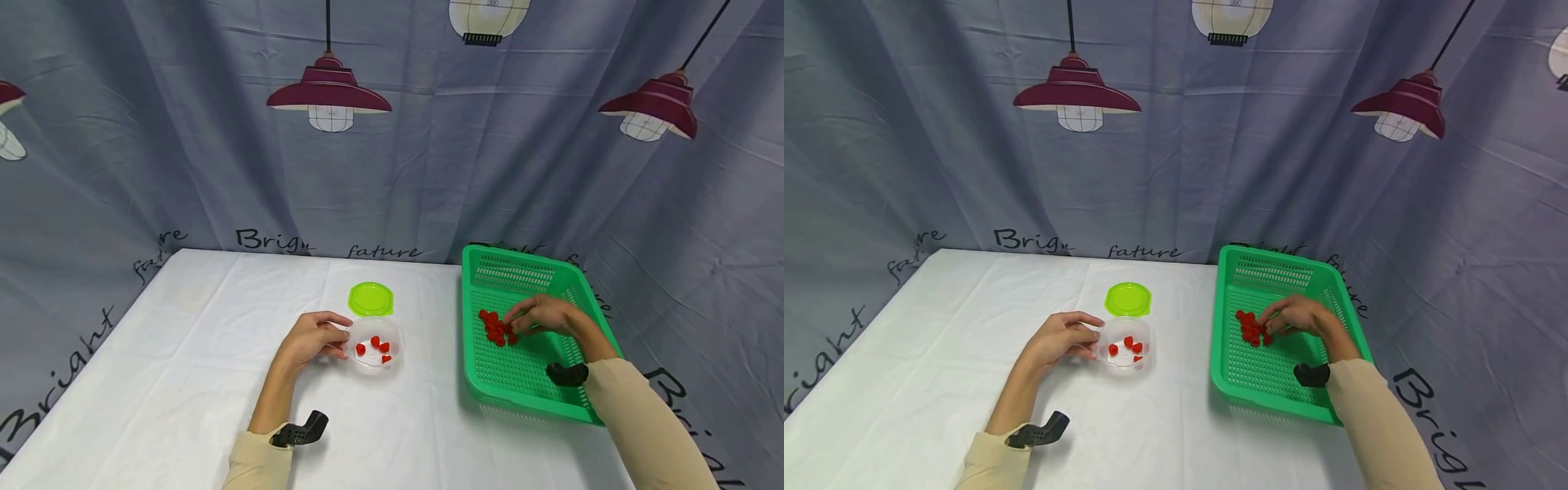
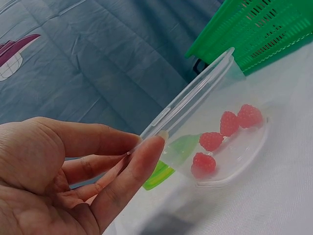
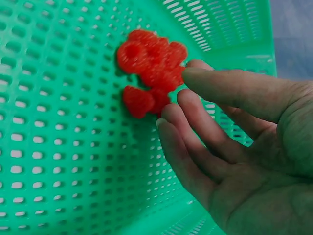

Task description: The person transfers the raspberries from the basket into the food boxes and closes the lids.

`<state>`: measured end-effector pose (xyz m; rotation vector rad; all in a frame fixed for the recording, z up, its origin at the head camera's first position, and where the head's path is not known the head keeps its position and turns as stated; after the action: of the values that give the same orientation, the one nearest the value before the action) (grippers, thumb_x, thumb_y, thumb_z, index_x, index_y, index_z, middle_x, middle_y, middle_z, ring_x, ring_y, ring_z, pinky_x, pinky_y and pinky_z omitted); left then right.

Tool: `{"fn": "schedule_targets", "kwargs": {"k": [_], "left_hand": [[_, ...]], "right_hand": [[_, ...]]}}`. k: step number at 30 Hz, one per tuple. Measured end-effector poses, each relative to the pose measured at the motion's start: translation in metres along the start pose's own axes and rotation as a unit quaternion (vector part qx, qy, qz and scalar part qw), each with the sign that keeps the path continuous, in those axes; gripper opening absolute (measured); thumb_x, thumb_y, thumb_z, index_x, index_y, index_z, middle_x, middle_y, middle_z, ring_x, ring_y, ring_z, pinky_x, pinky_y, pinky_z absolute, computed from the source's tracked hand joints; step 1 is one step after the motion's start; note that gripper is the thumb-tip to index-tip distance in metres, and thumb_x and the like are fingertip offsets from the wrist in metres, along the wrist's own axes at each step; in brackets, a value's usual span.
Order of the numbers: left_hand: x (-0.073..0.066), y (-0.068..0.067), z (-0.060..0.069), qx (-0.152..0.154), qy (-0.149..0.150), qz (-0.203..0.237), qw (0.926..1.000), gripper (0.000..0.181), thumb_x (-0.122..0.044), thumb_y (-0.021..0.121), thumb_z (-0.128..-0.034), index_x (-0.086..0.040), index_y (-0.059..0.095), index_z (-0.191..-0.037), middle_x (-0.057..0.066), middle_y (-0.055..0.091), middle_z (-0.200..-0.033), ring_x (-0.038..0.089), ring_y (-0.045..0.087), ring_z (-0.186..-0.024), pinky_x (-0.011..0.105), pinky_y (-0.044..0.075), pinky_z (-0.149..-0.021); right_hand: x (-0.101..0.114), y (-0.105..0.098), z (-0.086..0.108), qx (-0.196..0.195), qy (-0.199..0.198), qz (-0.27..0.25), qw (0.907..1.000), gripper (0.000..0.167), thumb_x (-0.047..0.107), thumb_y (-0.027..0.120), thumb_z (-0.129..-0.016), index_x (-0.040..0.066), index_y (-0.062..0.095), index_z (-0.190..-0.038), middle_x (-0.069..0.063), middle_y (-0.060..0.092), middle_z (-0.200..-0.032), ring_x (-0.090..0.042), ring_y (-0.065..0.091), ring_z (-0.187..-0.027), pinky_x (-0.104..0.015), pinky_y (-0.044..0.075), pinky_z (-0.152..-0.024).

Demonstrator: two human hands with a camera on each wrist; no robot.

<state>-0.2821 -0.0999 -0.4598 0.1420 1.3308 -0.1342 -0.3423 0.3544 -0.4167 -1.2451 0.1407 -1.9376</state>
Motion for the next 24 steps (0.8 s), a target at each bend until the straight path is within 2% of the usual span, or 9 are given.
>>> {"fn": "schedule_targets", "kwargs": {"k": [7,14,24], "left_hand": [[0.0,-0.001,0.0,0.001,-0.001,0.001,1.0,0.033,0.001,0.071,-0.0869,0.009,0.067,-0.119,0.01,0.063,-0.076,0.017,0.068,-0.053,0.032,0.064,-0.063],[0.001,-0.002,-0.001,-0.004,-0.002,0.001,1.0,0.031,0.002,0.07,-0.0866,0.007,0.068,-0.117,0.01,0.063,-0.075,0.018,0.068,-0.053,0.031,0.064,-0.062],[0.002,0.0,-0.001,0.0,-0.005,0.01,0.9999,0.032,0.003,0.071,-0.0864,0.009,0.067,-0.118,0.01,0.062,-0.075,0.016,0.067,-0.053,0.032,0.064,-0.061]], "right_hand": [[-0.014,0.003,-0.002,0.0,0.021,0.005,0.9998,0.032,0.008,0.07,-0.092,-0.004,0.07,-0.121,-0.023,0.059,-0.14,-0.031,0.064,-0.12,-0.051,0.053,-0.105],[-0.019,0.004,-0.003,0.001,0.037,0.01,0.9993,0.031,0.007,0.07,-0.091,-0.002,0.071,-0.121,-0.025,0.055,-0.144,-0.033,0.062,-0.123,-0.049,0.055,-0.103],[-0.023,0.008,-0.002,-0.005,0.048,0.023,0.9986,0.024,0.002,0.072,-0.087,-0.002,0.076,-0.11,-0.012,0.075,-0.114,-0.023,0.071,-0.103,-0.044,0.06,-0.095]]}}
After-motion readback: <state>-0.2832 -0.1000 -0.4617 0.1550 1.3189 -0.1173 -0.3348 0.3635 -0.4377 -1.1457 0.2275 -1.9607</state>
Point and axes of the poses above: each hand's wrist, its own z-axis away from the middle knuckle, its own y-axis out of the palm, x = y × z, the point moved 5 cm from there along -z, towards the middle knuckle
